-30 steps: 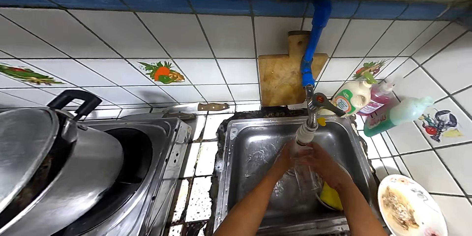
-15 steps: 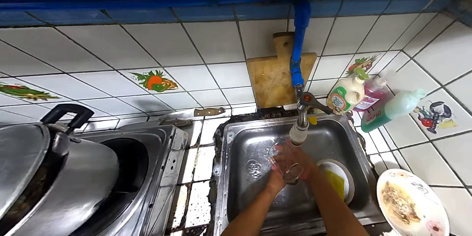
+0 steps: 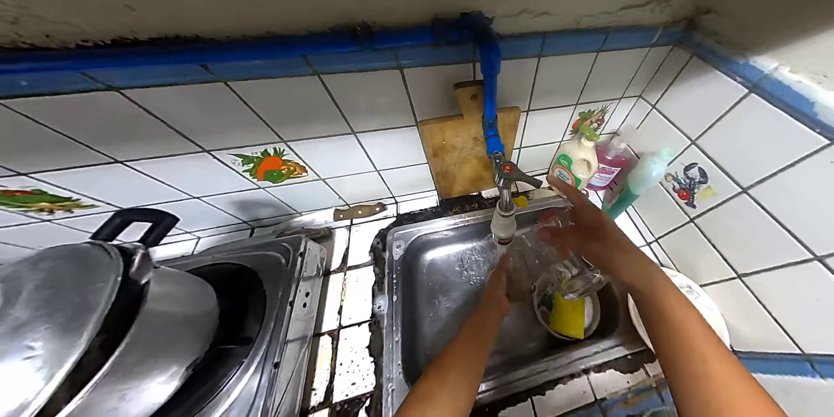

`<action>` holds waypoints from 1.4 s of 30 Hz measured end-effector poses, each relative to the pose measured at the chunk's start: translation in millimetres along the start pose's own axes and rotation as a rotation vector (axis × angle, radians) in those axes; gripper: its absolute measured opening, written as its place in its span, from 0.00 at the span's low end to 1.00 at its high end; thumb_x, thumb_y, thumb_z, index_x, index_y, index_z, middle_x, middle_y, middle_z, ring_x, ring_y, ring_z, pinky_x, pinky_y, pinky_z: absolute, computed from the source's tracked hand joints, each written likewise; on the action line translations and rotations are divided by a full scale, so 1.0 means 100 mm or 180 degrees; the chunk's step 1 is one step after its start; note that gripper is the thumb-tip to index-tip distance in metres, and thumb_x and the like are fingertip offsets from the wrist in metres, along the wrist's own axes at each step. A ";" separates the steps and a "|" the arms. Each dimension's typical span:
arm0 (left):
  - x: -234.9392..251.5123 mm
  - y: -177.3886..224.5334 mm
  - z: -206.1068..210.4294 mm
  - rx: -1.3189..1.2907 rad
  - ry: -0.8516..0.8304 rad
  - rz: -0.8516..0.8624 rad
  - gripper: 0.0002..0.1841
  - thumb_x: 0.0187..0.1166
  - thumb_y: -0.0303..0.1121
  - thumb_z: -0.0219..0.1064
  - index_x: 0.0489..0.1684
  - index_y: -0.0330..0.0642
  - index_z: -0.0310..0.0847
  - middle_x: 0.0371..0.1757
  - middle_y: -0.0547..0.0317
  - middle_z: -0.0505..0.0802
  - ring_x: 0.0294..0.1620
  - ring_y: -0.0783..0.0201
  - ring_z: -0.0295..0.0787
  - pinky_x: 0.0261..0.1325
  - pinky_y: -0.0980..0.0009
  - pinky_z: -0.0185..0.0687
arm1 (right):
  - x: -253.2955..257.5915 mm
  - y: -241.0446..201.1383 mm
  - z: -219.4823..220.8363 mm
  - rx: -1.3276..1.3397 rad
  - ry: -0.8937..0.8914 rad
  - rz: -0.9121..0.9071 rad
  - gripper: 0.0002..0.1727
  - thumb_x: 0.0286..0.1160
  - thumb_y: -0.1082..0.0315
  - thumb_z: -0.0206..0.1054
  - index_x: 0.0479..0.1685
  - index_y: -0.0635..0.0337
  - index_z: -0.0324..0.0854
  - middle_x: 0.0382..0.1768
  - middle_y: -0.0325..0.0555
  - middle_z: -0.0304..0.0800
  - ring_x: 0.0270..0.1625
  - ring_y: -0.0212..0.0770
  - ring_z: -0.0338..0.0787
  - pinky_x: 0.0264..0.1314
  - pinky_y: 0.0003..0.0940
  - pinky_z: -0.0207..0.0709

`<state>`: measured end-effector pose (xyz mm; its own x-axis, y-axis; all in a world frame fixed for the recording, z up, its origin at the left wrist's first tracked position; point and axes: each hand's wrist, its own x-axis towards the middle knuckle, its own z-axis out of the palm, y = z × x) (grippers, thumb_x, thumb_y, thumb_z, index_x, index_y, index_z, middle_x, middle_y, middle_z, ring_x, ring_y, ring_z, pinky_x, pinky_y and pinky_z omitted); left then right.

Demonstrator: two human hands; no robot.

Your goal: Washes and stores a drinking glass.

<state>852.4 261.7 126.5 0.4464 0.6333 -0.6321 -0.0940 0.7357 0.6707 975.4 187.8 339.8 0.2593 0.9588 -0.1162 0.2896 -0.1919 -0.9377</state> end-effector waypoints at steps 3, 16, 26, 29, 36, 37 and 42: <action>-0.15 0.08 -0.07 -0.0298 -0.0081 -0.0275 0.28 0.92 0.55 0.45 0.78 0.44 0.68 0.60 0.44 0.86 0.53 0.53 0.85 0.53 0.53 0.83 | -0.07 -0.18 0.11 -0.0073 0.0001 -0.0071 0.45 0.74 0.56 0.75 0.92 0.50 0.56 0.57 0.48 0.87 0.43 0.35 0.91 0.40 0.28 0.86; -0.81 0.20 -1.24 -0.0240 -0.0297 -0.0469 0.27 0.91 0.55 0.47 0.71 0.42 0.69 0.51 0.47 0.87 0.45 0.55 0.87 0.47 0.57 0.86 | -0.47 0.60 1.51 0.2053 0.1014 0.1874 0.30 0.91 0.46 0.53 0.82 0.55 0.64 0.58 0.55 0.87 0.46 0.46 0.89 0.45 0.41 0.83; -1.18 0.75 -1.90 0.0262 -0.1681 -0.0731 0.39 0.88 0.66 0.31 0.72 0.40 0.69 0.53 0.40 0.91 0.43 0.51 0.93 0.39 0.62 0.91 | -0.84 1.00 2.47 0.2792 0.1046 0.2452 0.36 0.86 0.37 0.53 0.79 0.57 0.66 0.49 0.57 0.88 0.41 0.47 0.89 0.43 0.42 0.84; -1.20 0.84 -2.05 0.0720 -0.2369 -0.0859 0.37 0.88 0.64 0.34 0.69 0.40 0.71 0.54 0.43 0.92 0.45 0.51 0.94 0.43 0.60 0.92 | -0.92 0.88 2.56 0.2681 0.0728 0.2441 0.34 0.88 0.37 0.50 0.75 0.57 0.69 0.46 0.53 0.89 0.40 0.44 0.90 0.43 0.39 0.84; -1.24 0.79 -2.13 0.0587 -0.2518 -0.0892 0.37 0.76 0.69 0.58 0.59 0.38 0.79 0.47 0.47 0.94 0.41 0.53 0.95 0.41 0.61 0.92 | -0.99 0.79 2.61 0.2529 0.0974 0.2516 0.38 0.89 0.35 0.42 0.73 0.62 0.71 0.46 0.54 0.85 0.40 0.45 0.87 0.45 0.42 0.83; -1.25 0.78 -2.10 0.0499 -0.2446 -0.0868 0.37 0.78 0.68 0.56 0.61 0.38 0.78 0.47 0.46 0.94 0.41 0.53 0.94 0.40 0.61 0.92 | -1.00 0.73 2.57 0.2420 0.1183 0.2489 0.38 0.90 0.35 0.42 0.73 0.63 0.71 0.46 0.55 0.85 0.39 0.45 0.87 0.42 0.42 0.82; -1.25 0.72 -1.99 0.0141 -0.2001 -0.0822 0.36 0.86 0.65 0.39 0.64 0.39 0.74 0.47 0.45 0.92 0.39 0.52 0.93 0.39 0.61 0.92 | -1.24 0.47 2.44 0.1944 0.1804 0.2052 0.28 0.91 0.46 0.54 0.74 0.59 0.71 0.57 0.56 0.82 0.49 0.49 0.84 0.47 0.47 0.79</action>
<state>612.6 283.2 177.0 0.8831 0.1690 -0.4376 0.1156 0.8256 0.5523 732.3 110.4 230.6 0.6374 0.4443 -0.6295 -0.5291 -0.3414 -0.7768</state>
